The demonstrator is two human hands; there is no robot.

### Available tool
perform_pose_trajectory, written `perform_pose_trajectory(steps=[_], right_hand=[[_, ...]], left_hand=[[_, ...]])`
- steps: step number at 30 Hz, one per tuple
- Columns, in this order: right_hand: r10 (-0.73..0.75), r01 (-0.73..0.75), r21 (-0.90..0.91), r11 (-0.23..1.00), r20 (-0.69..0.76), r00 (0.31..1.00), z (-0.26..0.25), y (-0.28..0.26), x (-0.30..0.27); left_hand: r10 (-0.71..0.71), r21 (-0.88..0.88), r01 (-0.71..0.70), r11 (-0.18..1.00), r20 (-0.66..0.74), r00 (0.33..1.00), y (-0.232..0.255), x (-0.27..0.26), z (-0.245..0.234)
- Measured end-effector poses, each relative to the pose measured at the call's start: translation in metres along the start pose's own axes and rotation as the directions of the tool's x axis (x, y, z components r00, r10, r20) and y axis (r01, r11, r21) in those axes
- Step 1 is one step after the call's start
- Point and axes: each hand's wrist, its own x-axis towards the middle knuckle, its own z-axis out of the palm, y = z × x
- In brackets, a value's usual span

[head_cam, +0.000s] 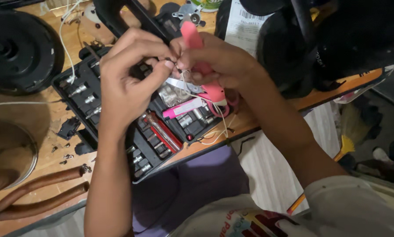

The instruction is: The person sits on the floor and works on a small electronic component, using a screwdriver to adjust parts and scissors to trim wires. They manipulate the component with both hands, occasionally picking up tools from a nearby kit.

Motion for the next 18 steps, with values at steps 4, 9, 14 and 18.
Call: perform_pose_trajectory(steps=[4, 9, 14, 18], right_hand=[[0.021, -0.022, -0.015, 1.000, -0.072, 0.997, 0.0032, -0.0013, -0.0024], [-0.040, 0.037, -0.054, 0.998, -0.062, 0.997, 0.0063, -0.0025, -0.0012], [-0.073, 0.065, -0.104, 0.992, -0.068, 0.995, 0.0054, -0.0018, -0.0019], [-0.112, 0.079, -0.250, 0.965, -0.118, 0.987, 0.0078, -0.0008, -0.0005]], left_hand=[[0.027, 0.017, -0.027, 1.000, 0.009, 1.000, 0.0011, -0.0011, -0.0002], [0.035, 0.048, -0.036, 0.998, 0.016, 0.999, 0.0035, -0.0014, -0.0012], [0.024, 0.078, -0.026, 0.997, 0.035, 0.999, 0.0064, -0.0002, -0.0014], [0.021, 0.087, -0.024, 0.996, 0.032, 0.999, 0.0060, -0.0008, -0.0017]])
